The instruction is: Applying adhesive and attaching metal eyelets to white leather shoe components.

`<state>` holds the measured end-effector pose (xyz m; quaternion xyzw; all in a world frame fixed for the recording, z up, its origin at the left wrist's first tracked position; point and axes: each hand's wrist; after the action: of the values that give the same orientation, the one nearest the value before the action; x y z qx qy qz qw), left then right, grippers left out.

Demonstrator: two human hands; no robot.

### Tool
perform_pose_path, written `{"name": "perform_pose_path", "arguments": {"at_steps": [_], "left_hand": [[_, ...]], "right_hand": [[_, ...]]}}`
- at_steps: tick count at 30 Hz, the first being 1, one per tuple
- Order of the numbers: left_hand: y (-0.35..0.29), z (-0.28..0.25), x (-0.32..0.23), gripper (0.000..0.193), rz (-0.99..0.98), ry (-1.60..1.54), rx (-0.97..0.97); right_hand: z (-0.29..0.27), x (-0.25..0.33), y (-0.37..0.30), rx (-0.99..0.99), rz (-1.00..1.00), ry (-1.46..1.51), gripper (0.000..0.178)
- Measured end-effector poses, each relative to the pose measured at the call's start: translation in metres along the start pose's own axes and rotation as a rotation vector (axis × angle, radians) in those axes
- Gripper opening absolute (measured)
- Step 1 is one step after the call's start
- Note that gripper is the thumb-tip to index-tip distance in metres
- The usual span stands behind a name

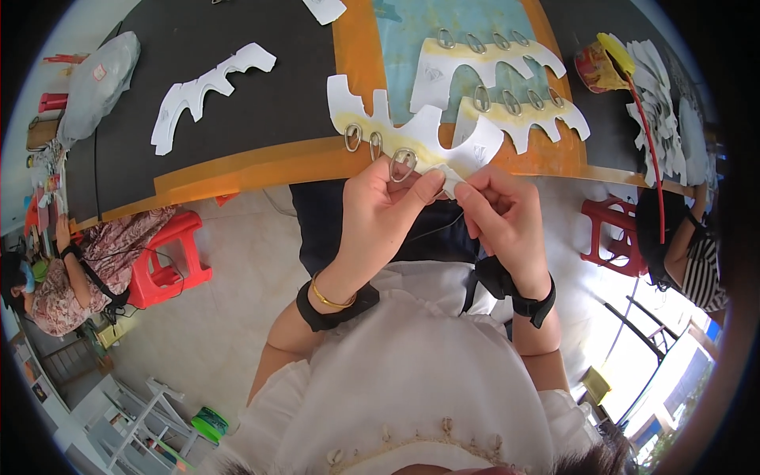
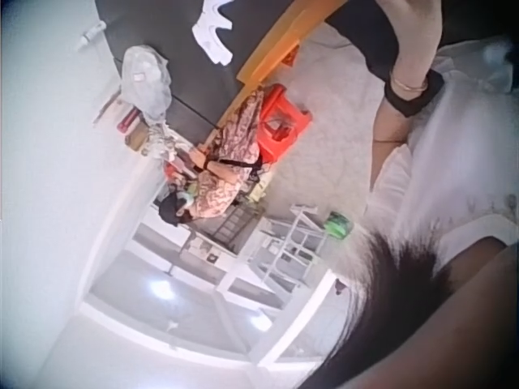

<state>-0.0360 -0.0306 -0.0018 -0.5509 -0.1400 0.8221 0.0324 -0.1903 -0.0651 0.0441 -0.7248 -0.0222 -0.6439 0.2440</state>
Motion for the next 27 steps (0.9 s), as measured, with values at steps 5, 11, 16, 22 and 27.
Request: {"name": "perform_pose_path", "arguments": {"at_steps": [5,11,16,22,27], "left_hand": [[-0.009,0.003,0.001,0.018,-0.025,0.011,-0.003],[-0.003,0.005,0.001,0.017,-0.012,0.014,-0.022],[-0.002,0.003,-0.007,0.018,-0.034,-0.015,-0.051],[-0.006,0.0,-0.013,0.021,-0.128,0.021,-0.013],[-0.009,0.001,-0.015,0.024,-0.086,-0.032,0.009]], "right_hand": [[0.003,-0.003,-0.006,-0.033,0.048,0.055,0.014],[0.012,-0.018,-0.009,-0.133,-0.024,0.058,0.017],[0.013,-0.022,-0.002,-0.114,-0.034,0.081,0.018],[0.015,-0.02,-0.003,-0.127,-0.045,0.132,0.019],[0.013,-0.019,-0.006,-0.12,-0.024,0.193,0.018]]}}
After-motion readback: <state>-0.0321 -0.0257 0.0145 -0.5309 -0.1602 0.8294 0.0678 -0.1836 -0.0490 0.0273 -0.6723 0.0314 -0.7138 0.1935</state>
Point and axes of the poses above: each hand's wrist, its own y-axis towards the middle knuckle, its own z-axis out of the palm, x = y × z, and after that the axes turned 4 degrees about -z, right-handed
